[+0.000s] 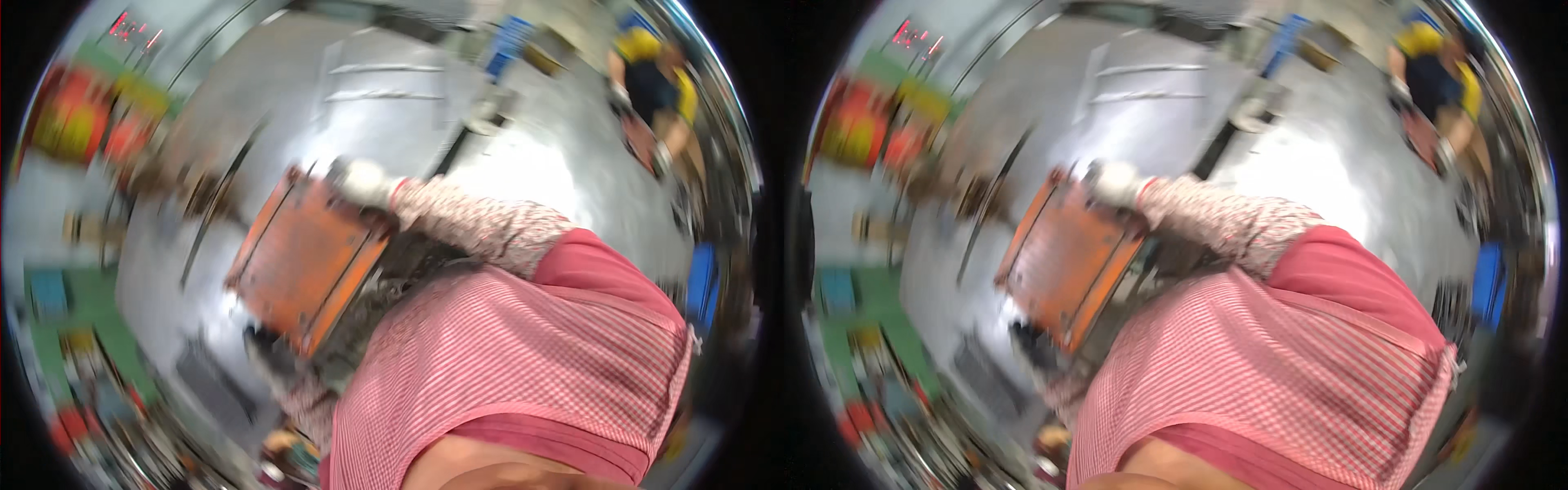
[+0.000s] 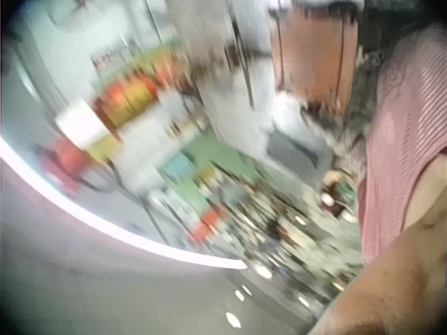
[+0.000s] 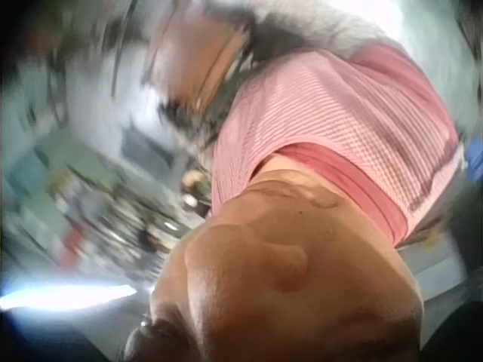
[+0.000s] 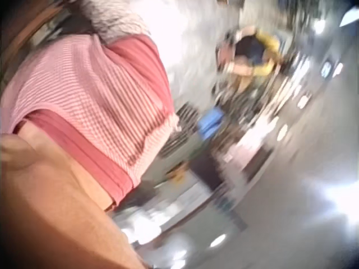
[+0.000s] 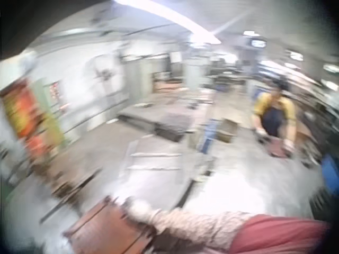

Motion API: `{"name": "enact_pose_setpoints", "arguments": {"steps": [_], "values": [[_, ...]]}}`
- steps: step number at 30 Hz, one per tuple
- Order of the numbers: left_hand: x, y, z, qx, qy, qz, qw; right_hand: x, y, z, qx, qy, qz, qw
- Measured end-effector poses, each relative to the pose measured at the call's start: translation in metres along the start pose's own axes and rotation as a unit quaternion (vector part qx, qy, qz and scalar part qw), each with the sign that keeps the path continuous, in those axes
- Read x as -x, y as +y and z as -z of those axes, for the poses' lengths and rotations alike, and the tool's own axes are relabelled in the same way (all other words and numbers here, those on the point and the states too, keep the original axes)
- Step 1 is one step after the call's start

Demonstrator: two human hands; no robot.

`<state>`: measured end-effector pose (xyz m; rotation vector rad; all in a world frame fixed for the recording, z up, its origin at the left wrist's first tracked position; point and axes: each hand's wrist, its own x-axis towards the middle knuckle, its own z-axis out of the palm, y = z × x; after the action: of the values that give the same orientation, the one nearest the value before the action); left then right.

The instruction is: The person operates a spot welding machine on a metal grille fixture, removes the top clamp, and transfers the jig to a workbench. The person loads wire rods into the jig by hand, places the metal clamp on top, and returns the fixture to the machine to weld it.

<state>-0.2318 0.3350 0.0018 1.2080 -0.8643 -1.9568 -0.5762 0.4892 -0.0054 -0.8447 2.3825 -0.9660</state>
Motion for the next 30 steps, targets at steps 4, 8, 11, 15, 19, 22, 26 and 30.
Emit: {"name": "enact_pose_setpoints", "arguments": {"steps": [4, 8, 11, 15, 19, 22, 26, 30], "values": [[0.040, 0.019, -0.049, -0.153, -0.001, 0.061, 0.986, 0.105, 0.049, 0.033, -0.126, 0.036, -0.069, 0.989], [0.095, 0.010, -0.114, -0.289, -0.142, 0.064, 0.945, 0.238, 0.100, 0.089, -0.199, 0.078, -0.189, 0.958], [0.138, -0.051, -0.197, -0.272, -0.231, 0.061, 0.932, 0.303, 0.202, 0.090, -0.201, 0.178, -0.283, 0.921], [0.155, -0.078, -0.309, -0.334, -0.412, 0.172, 0.830, 0.318, 0.249, 0.095, -0.162, 0.270, -0.441, 0.841], [0.121, -0.113, -0.400, -0.364, -0.488, 0.264, 0.748, 0.364, 0.253, 0.125, -0.057, 0.342, -0.486, 0.802], [0.068, -0.157, -0.417, -0.293, -0.615, 0.408, 0.607, 0.432, 0.264, 0.115, 0.016, 0.565, -0.586, 0.581], [0.019, -0.189, -0.427, -0.345, -0.580, 0.304, 0.673, 0.570, 0.245, 0.107, -0.050, 0.800, -0.582, 0.140], [-0.029, -0.207, -0.420, -0.398, -0.555, 0.311, 0.661, 0.670, 0.259, 0.063, -0.010, 0.608, -0.762, 0.223]]}}
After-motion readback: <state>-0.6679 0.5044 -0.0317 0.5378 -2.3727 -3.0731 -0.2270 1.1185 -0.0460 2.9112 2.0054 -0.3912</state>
